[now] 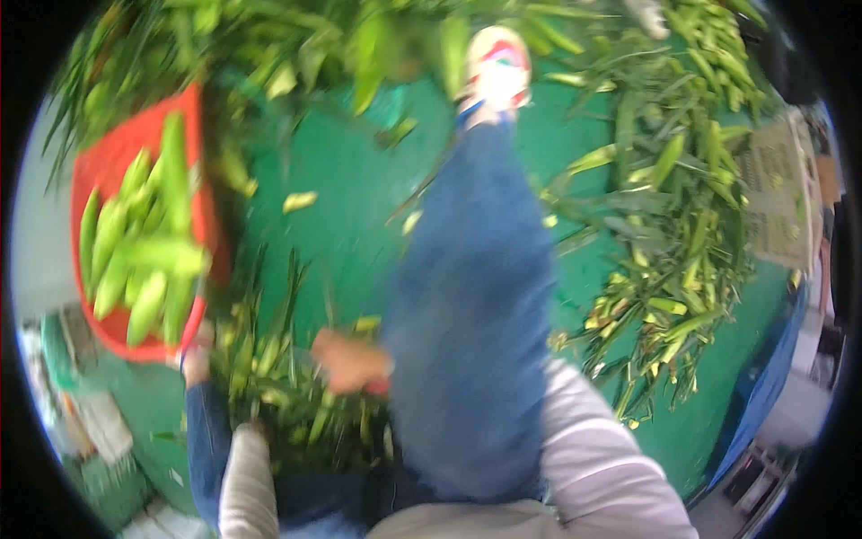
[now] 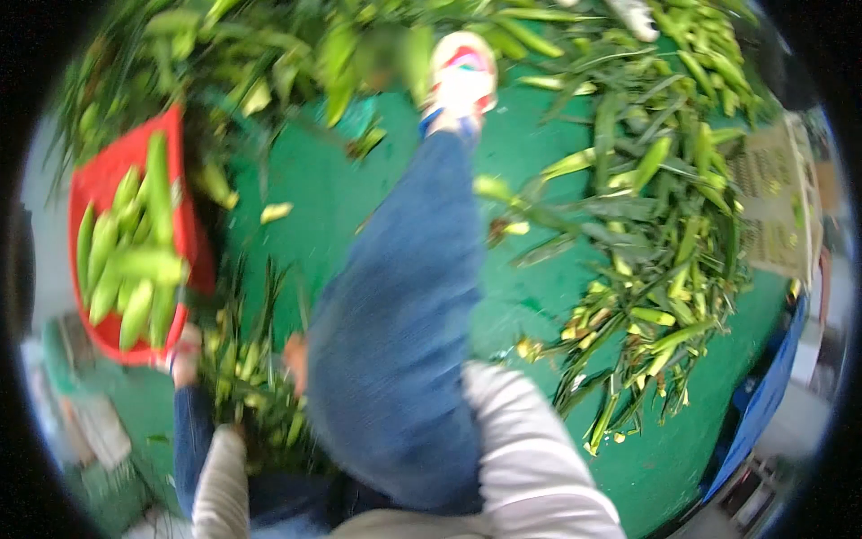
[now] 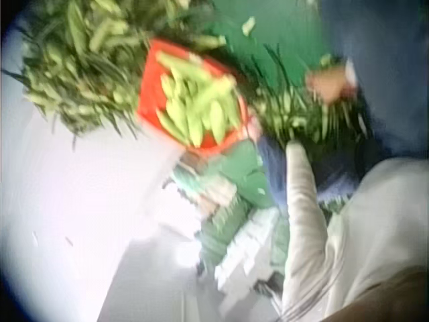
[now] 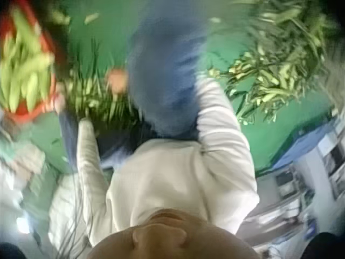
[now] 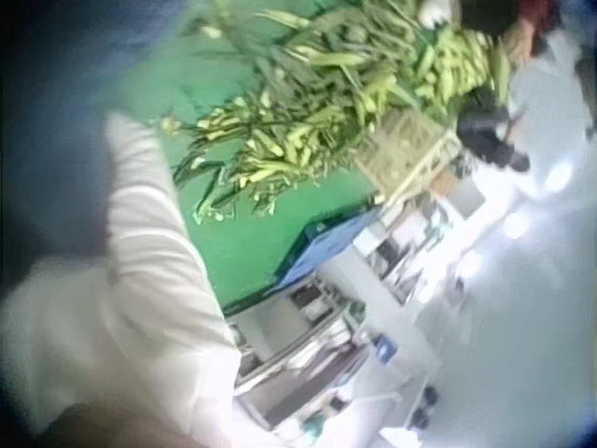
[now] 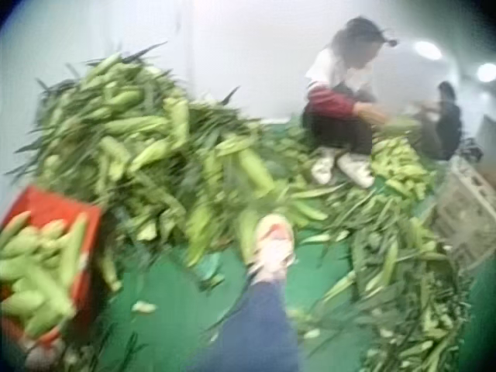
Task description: The person trims the ends and husks of corn using shears and places the trimmed corn into a red plastic bin.
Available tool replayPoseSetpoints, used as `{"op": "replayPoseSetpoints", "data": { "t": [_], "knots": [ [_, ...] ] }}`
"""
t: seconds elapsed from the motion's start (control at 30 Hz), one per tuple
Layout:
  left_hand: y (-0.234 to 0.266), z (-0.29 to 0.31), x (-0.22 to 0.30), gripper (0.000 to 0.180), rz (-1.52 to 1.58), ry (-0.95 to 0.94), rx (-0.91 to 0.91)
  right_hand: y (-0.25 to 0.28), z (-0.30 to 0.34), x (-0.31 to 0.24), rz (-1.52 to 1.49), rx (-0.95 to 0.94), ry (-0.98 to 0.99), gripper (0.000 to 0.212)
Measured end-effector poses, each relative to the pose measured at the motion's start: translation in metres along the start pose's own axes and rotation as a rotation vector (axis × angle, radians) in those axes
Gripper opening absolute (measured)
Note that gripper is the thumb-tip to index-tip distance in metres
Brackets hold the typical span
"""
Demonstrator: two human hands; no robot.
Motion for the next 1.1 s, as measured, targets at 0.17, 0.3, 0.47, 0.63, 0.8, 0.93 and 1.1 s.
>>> {"op": "replayPoseSetpoints", "data": {
  "t": [0.17,0.3,0.47,0.63,0.8,0.93,1.1],
  "knots": [
    [0.132,0.121,0.003,0.041,0.811,-0.384,0.659,0.033,0.068,-0.026,0.022,-0.042,-0.085,0.038],
    [0.117,0.272,-0.076,0.033,1.220,-0.135,0.988,0.094,0.159,-0.006,0.169,0.014,-0.315,0.037],
    [-0.110,0.455,-0.176,0.027,1.166,0.509,1.232,0.100,0.214,-0.006,0.205,0.018,-0.334,0.037],
    [-0.142,0.291,-0.067,0.035,1.304,0.371,0.565,0.129,0.255,0.015,0.266,0.057,-0.381,0.036],
    [-0.259,0.242,0.059,0.036,1.064,0.085,0.180,0.112,0.295,0.027,0.178,0.029,-0.438,0.035],
    [-0.190,0.156,0.177,0.037,0.858,-0.372,0.227,0.150,0.356,0.029,0.145,0.153,-0.529,0.034],
    [-0.045,0.027,0.289,0.039,0.383,-0.746,0.805,0.161,0.418,0.003,0.576,0.263,-0.712,0.048]
  ]
}}
Point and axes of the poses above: each hand's wrist, its own z-axis away from the middle knuckle, its own y-axis out of the back of the hand, x = y × z, the point moved 6 cm from there along -z, towards the middle knuckle, and after that the axes turned 4 degrees about -x, right-handed, at the moved point
